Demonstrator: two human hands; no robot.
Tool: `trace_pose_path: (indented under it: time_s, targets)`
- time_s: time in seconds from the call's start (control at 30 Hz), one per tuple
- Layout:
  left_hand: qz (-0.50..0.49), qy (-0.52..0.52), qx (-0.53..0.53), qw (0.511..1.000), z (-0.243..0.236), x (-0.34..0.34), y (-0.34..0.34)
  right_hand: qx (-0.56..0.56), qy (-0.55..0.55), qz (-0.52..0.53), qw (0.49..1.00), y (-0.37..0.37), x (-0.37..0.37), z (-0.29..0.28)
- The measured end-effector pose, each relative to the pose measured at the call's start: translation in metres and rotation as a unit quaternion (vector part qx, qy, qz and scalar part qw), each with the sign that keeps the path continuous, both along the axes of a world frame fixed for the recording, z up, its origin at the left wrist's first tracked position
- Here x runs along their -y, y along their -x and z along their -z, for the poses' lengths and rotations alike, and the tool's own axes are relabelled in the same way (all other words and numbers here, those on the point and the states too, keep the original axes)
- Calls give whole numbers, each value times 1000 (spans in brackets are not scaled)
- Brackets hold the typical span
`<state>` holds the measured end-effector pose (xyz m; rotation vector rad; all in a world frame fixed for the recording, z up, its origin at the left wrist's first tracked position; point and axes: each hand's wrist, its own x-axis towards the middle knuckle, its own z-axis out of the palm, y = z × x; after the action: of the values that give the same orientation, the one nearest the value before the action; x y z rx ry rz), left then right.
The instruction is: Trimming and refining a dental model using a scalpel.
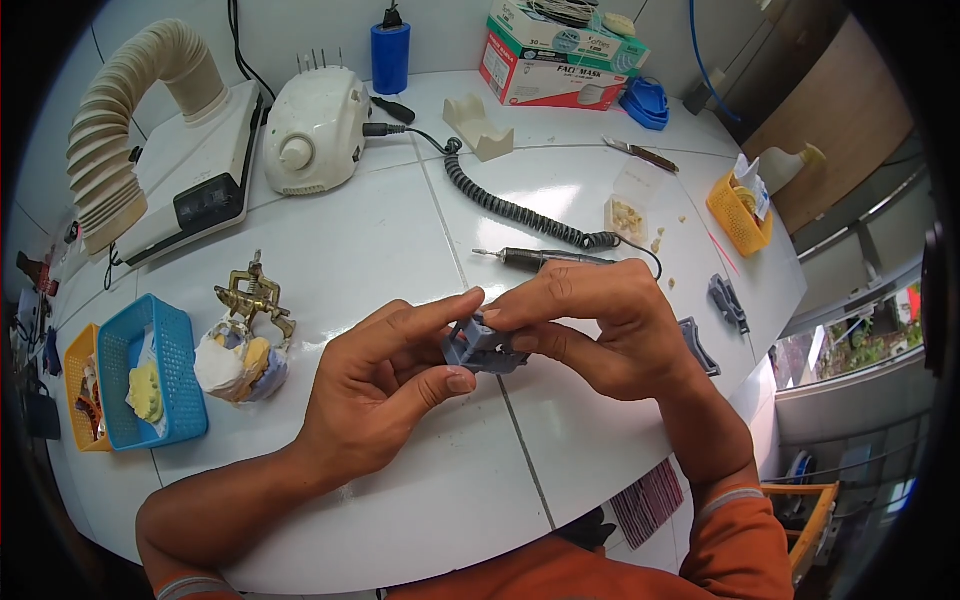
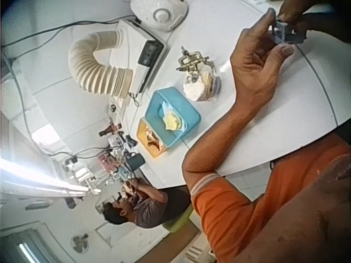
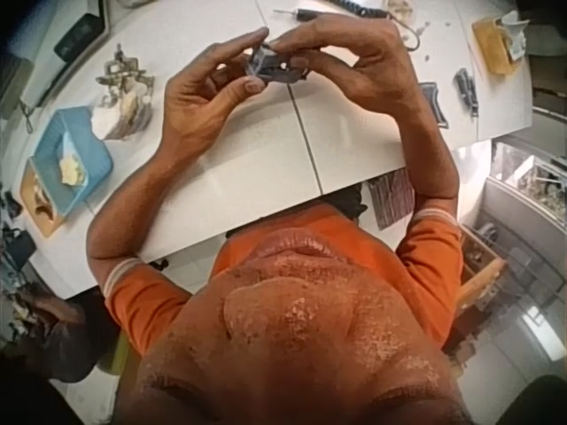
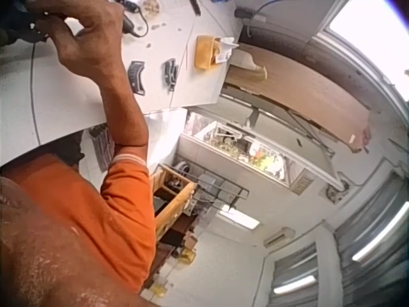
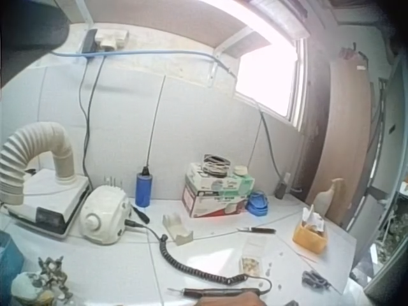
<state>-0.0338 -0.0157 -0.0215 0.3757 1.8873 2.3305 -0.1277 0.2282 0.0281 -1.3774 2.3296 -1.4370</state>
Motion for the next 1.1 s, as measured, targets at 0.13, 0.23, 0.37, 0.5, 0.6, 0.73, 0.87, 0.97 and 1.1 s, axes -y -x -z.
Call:
trace_pose_path:
  time_s: [0.13,0.23,0.37,0.5,0.6,0.73,0.87,0.97,1.1]
  targets:
    - [11,13,-26,1000,-1,0,1,7,-1,2,1000,-2,0,0]
    - [16,1,-13,1000,-3,0,1,6,-1,1,1000,-1,0,1]
    - [10,-11,-3,1000,-4,-1,1,23,-7,-2,1000,0,-1,-2]
    - [7,5,-9,1000,-4,1,2,57,2,-7,998,0,-2,-2]
    - [-3,-9,4,1000,-6,2,4,113,9,9,994,1,-5,-5]
    - [-31,-25,19,999,-2,3,4,193,45,-1,980,3,-10,-3]
    - [-48,-57,22,997,0,5,5,39,11,-14,999,2,-7,-7]
    - [-53,-58,18,997,0,4,5,-40,-30,-4,999,-1,-4,-8]
    - [-55,-60,16,997,-2,3,6,-98,-34,11,995,-3,-1,-6]
